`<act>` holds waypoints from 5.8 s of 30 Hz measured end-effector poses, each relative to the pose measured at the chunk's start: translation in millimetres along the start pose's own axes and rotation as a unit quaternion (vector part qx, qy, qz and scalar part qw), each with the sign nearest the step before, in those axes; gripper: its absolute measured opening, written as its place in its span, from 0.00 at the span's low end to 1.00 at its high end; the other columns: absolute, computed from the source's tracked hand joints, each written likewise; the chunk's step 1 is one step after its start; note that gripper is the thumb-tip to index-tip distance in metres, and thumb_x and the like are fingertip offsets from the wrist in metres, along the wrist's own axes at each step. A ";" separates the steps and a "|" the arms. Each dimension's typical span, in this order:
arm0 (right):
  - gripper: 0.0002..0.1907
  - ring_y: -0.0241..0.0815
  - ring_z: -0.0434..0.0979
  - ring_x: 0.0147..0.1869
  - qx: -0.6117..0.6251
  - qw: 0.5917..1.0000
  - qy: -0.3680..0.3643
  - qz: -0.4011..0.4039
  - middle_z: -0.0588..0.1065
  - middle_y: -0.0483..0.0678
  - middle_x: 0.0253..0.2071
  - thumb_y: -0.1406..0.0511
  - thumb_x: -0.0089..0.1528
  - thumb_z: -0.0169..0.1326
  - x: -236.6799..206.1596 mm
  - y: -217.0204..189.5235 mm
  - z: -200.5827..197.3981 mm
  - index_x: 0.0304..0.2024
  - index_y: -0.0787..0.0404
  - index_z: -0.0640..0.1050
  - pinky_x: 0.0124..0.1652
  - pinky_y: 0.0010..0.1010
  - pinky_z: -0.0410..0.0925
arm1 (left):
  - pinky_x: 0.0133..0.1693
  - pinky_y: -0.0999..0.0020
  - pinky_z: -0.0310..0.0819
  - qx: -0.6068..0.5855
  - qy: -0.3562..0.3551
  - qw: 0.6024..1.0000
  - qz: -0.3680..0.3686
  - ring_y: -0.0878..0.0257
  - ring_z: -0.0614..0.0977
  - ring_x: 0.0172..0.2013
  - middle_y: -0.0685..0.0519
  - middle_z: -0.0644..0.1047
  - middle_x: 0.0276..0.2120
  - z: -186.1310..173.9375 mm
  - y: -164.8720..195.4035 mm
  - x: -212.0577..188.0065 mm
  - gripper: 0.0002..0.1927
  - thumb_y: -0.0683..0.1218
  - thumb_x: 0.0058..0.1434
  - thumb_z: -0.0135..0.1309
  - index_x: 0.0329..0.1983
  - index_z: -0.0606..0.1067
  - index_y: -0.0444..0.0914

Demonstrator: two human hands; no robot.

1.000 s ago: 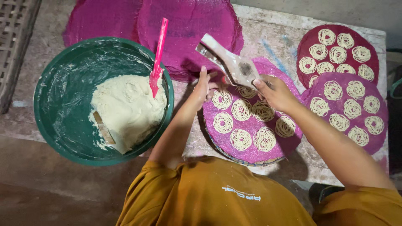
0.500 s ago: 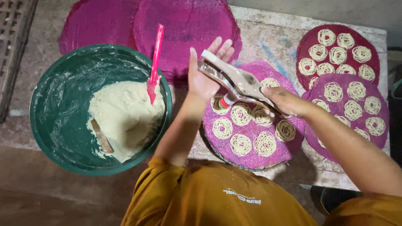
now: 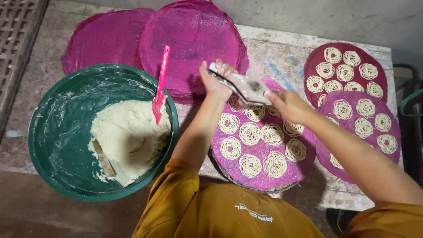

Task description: The person uses a manual dough extruder to pipe spiral-shaped dough onto a purple mat placed on a woven tray. They repeatedly load dough into the extruder from a green bowl and pipe multiple spirals onto the mat, then move the filled mat aside.

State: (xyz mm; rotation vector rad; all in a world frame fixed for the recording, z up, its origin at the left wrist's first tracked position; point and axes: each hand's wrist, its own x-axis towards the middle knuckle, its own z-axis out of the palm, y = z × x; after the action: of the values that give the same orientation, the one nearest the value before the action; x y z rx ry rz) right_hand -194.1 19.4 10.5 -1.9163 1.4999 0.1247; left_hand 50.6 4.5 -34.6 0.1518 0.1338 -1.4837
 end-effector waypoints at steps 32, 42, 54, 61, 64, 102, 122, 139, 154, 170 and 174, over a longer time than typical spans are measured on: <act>0.29 0.35 0.67 0.22 0.197 0.963 0.178 -0.051 0.70 0.44 0.20 0.46 0.71 0.43 -5.5 17.5 6.6 0.45 0.65 0.80 0.26 0.32 0.64 | 0.16 0.75 0.47 0.623 0.078 0.750 -0.206 0.70 0.57 0.15 0.42 0.82 0.48 -15.3 -7.6 -25.3 0.51 0.76 0.64 0.14 0.77 0.51 0.38; 0.25 0.32 0.66 0.21 0.370 0.888 0.269 -0.057 0.69 0.41 0.21 0.50 0.75 0.38 -46.9 63.2 30.4 0.41 0.62 0.75 0.22 0.25 0.62 | 0.61 0.60 0.70 0.844 0.004 0.510 0.167 0.52 0.80 0.58 0.46 0.79 0.57 -46.1 18.4 -87.4 0.25 0.51 0.70 0.39 0.68 0.67 0.39; 0.27 0.64 0.78 0.48 -0.045 0.948 0.315 -0.018 0.78 0.63 0.42 0.53 0.64 0.58 0.5 43.8 -35.2 0.55 0.66 0.71 0.47 0.52 0.69 | 0.49 0.63 0.73 0.781 0.025 0.610 0.129 0.52 0.81 0.49 0.42 0.79 0.48 -115.6 27.0 -169.1 0.17 0.46 0.68 0.48 0.57 0.73 0.33; 0.22 0.63 0.75 0.55 -0.102 0.936 0.334 -0.043 0.75 0.64 0.52 0.66 0.60 0.57 23.8 -0.4 -33.6 0.56 0.64 0.72 0.52 0.53 0.67 | 0.44 0.63 0.73 0.828 -0.017 0.527 0.190 0.55 0.78 0.39 0.44 0.76 0.38 -97.6 20.1 -173.5 0.15 0.41 0.64 0.51 0.53 0.74 0.32; 0.18 0.62 0.74 0.57 -0.047 0.941 0.330 -0.052 0.75 0.62 0.52 0.70 0.60 0.53 22.9 2.8 -33.6 0.53 0.60 0.75 0.51 0.53 0.67 | 0.45 0.63 0.73 0.818 -0.014 0.544 0.186 0.56 0.79 0.40 0.45 0.76 0.39 -94.1 16.2 -161.1 0.15 0.42 0.65 0.52 0.53 0.76 0.32; 0.19 0.63 0.70 0.57 0.009 0.893 0.443 0.077 0.70 0.63 0.53 0.64 0.56 0.64 -107.1 148.4 117.3 0.44 0.71 0.80 0.56 0.47 0.65 | 0.33 0.64 0.68 0.825 0.022 0.539 0.171 0.62 0.73 0.30 0.46 0.74 0.28 -85.7 33.8 -129.2 0.05 0.39 0.67 0.52 0.41 0.69 0.33; 0.11 0.57 0.79 0.35 0.205 0.906 0.367 0.054 0.78 0.60 0.32 0.63 0.60 0.61 -120.3 156.9 115.1 0.40 0.65 0.79 0.37 0.45 0.70 | 0.33 0.64 0.68 0.886 0.008 0.408 0.218 0.61 0.74 0.27 0.48 0.76 0.26 -70.2 31.4 -136.5 0.08 0.44 0.66 0.58 0.40 0.76 0.33; 0.06 0.26 0.71 0.34 0.340 0.753 0.552 0.114 0.77 0.41 0.32 0.68 0.65 0.60 -317.0 357.4 35.8 0.42 0.65 0.81 0.33 0.22 0.66 | 0.30 0.64 0.76 0.805 -0.246 0.539 -0.020 0.61 0.81 0.26 0.49 0.80 0.27 -2.1 -285.6 -100.6 0.08 0.44 0.60 0.58 0.37 0.78 0.35; 0.17 0.51 0.77 0.43 0.154 0.692 0.688 0.156 0.72 0.56 0.51 0.71 0.61 0.61 -280.7 376.1 41.2 0.54 0.63 0.79 0.42 0.36 0.72 | 0.46 0.55 0.75 0.816 -0.233 0.505 0.159 0.45 0.82 0.41 0.40 0.80 0.41 5.3 -263.7 -92.1 0.17 0.41 0.58 0.56 0.51 0.75 0.34; 0.24 0.66 0.76 0.53 -0.066 0.907 0.403 -0.105 0.75 0.65 0.51 0.60 0.58 0.65 -16.6 37.2 -26.2 0.51 0.68 0.77 0.50 0.49 0.71 | 0.57 0.48 0.71 0.969 0.007 0.134 0.206 0.39 0.77 0.56 0.39 0.72 0.59 -3.2 41.4 -70.5 0.21 0.43 0.65 0.46 0.62 0.71 0.38; 0.29 0.63 0.77 0.56 -0.077 0.959 0.269 0.034 0.76 0.64 0.53 0.55 0.58 0.65 14.7 -5.6 -47.0 0.54 0.65 0.75 0.54 0.49 0.70 | 0.53 0.48 0.73 0.992 -0.016 0.067 0.108 0.43 0.76 0.58 0.44 0.68 0.65 5.8 39.5 -62.3 0.21 0.46 0.65 0.48 0.62 0.71 0.44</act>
State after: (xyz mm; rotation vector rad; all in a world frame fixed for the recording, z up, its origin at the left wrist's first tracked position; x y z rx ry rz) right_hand -199.7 -18.6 41.7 -2.1304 1.9565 -0.2834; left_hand 84.7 67.8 -16.8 2.2076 -2.0767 -0.0836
